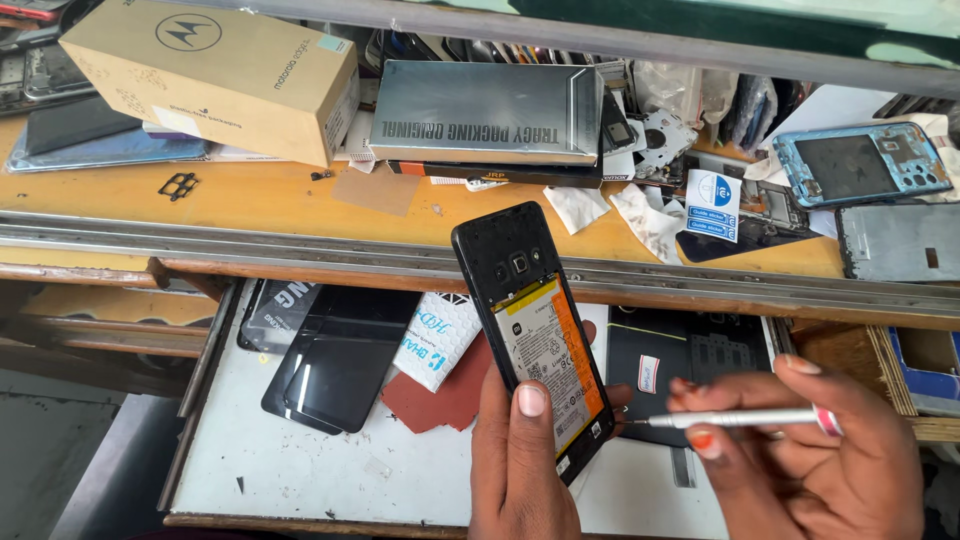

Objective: The person disassembles a black smartphone using a screwdriver and a plastic pry tool. They remove the back cover, unscrew internal components, and carefully lift the battery to expose the motherboard and other internal parts.

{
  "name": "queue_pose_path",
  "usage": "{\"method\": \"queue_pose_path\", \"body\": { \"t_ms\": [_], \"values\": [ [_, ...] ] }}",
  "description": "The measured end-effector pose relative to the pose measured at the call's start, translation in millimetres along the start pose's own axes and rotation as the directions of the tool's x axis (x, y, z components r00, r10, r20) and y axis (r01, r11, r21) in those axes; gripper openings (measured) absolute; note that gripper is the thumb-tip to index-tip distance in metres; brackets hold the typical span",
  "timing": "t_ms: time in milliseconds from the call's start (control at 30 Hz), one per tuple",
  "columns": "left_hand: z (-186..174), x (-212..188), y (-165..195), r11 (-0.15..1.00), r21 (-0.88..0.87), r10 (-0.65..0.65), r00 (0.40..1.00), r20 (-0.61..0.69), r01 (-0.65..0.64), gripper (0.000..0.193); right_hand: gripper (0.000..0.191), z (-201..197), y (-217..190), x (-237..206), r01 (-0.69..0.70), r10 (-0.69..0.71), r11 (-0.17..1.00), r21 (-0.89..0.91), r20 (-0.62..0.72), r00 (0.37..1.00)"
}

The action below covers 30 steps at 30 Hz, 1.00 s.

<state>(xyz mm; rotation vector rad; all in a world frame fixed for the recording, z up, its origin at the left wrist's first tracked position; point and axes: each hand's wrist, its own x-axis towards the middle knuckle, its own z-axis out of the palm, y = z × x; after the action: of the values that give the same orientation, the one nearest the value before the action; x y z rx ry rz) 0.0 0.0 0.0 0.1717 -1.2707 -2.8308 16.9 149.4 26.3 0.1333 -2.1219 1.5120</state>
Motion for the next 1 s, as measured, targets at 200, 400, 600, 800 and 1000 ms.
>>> {"method": "queue_pose_path", "body": {
  "t_ms": [200, 400, 600, 800, 1000],
  "values": [
    [-3, 29, 10, 1.000, -0.003, 0.017, 1.000, -0.023, -0.017, 0.069, 0.072, 21, 11, 26, 0.073, -0.072, 0.993, -0.097, 0.018, 0.997],
    [-8, 31, 13, 1.000, -0.010, 0.011, 1.000, -0.015, -0.011, 0.069, 0.066, 25, 9, 22, 0.027, -0.029, 0.995, 0.093, 0.014, 0.999],
    [-15, 31, 15, 1.000, 0.010, 0.012, 1.000, -0.006, -0.012, 0.069, 0.063, 20, 3, 25, -0.046, 0.029, 0.990, 0.131, 0.127, 0.991],
    [-13, 37, 11, 0.999, 0.002, 0.035, 0.999, -0.004, -0.035, 0.070, 0.073, 33, -3, 36, -0.008, 0.011, 0.998, -0.061, 0.046, 0.999],
    [-12, 34, 9, 1.000, -0.008, 0.021, 1.000, -0.011, -0.021, 0.070, 0.073, 21, 11, 23, 0.037, -0.041, 0.995, 0.088, 0.038, 0.998]
  ]
}}
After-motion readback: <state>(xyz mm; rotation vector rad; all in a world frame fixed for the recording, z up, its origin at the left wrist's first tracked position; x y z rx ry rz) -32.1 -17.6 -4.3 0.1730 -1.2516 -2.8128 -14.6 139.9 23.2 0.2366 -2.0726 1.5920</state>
